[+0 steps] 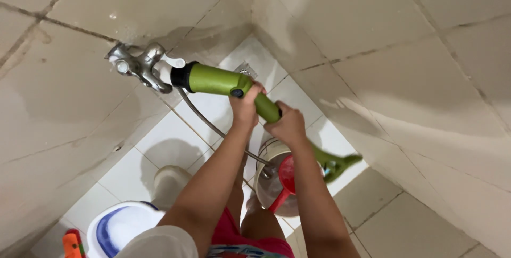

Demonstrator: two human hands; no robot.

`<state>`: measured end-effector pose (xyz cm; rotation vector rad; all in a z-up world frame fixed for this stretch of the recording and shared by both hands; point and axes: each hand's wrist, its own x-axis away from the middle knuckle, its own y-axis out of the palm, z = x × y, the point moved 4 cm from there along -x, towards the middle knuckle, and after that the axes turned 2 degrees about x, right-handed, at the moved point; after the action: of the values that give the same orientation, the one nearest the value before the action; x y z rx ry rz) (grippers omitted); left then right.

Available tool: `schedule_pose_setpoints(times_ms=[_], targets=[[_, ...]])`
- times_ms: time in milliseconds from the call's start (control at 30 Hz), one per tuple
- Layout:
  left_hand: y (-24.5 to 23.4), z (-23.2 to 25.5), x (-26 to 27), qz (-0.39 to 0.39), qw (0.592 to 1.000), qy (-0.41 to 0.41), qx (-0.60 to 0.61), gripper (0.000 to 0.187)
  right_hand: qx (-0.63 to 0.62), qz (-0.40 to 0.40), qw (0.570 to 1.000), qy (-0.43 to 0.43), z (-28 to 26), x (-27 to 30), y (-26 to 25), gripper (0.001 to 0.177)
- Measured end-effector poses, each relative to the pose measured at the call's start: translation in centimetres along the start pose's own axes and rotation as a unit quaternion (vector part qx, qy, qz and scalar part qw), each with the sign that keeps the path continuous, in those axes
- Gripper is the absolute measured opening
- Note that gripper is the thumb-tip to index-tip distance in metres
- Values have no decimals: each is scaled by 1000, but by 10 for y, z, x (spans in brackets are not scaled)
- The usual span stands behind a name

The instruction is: Cleaning a bathroom wall and toilet using a scrubber tool and water.

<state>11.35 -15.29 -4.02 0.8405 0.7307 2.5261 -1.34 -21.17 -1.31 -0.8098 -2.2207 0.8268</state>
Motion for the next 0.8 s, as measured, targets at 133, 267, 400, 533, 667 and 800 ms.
schedule_pose_setpoints(times_ms=[133,267,400,533,667,800], targets=[[-1,7,16,25,996,-61,-67,22,-104,-55,991,57,-21,39,-14,50],[5,23,31,39,978,-82,-189,14,-244,-87,953,158,-31,63,-7,43],[4,34,45,82,968,-123,-201,12,-278,-111,942,154,-30,76,-1,39],[-3,30,54,78,961,-114,-240,10,-318,-109,932,133,-29,83,1,45],[-15,25,49,98,959,-105,-245,11,-328,-142,916,185,-17,83,23,51],[-42,27,40,106,953,-91,-268,11,-318,-211,892,243,-29,79,33,46]])
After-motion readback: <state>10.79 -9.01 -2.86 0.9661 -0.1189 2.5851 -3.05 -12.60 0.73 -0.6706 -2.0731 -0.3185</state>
